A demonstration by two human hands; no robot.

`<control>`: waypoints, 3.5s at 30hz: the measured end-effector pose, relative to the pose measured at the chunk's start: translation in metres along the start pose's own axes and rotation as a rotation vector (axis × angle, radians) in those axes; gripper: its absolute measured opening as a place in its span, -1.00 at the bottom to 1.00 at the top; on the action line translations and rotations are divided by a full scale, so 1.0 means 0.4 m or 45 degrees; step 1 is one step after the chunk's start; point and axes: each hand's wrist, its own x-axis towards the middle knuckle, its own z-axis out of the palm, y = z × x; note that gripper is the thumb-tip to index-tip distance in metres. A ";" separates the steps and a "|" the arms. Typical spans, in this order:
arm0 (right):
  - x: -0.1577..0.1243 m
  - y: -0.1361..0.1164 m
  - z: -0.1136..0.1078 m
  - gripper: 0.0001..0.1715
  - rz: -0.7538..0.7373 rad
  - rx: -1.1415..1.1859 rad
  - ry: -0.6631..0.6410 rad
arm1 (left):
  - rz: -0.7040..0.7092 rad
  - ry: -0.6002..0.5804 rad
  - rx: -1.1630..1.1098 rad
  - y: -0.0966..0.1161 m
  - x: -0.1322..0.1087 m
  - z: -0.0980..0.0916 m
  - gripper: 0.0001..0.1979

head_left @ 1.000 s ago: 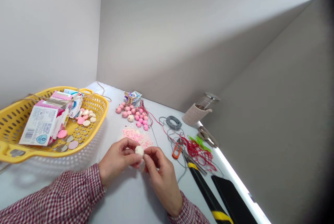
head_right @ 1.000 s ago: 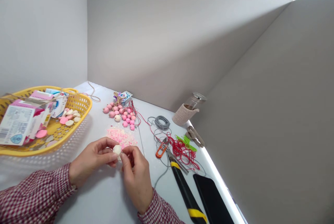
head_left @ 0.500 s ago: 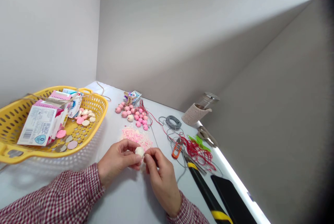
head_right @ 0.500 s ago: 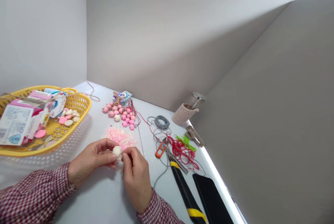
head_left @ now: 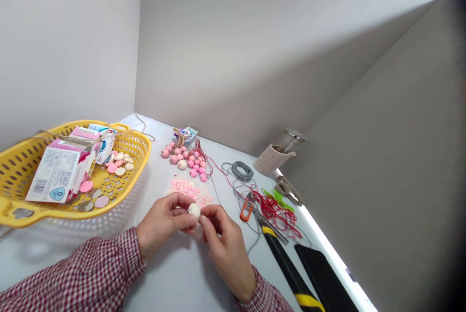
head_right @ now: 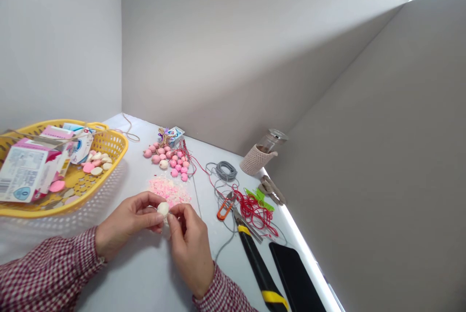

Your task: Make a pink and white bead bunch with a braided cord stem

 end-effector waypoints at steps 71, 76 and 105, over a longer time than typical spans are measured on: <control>-0.003 0.003 -0.031 -0.68 -0.496 -0.284 -0.124 | 0.023 -0.222 0.782 0.025 -0.004 -0.037 -0.66; 0.011 0.004 -0.052 -0.73 -0.449 -0.283 -0.004 | 0.101 -0.133 0.508 0.058 -0.013 -0.034 -0.62; 0.177 0.067 -0.198 -0.82 -0.056 -0.933 0.032 | -0.006 -0.011 -0.248 0.063 -0.006 -0.050 -0.69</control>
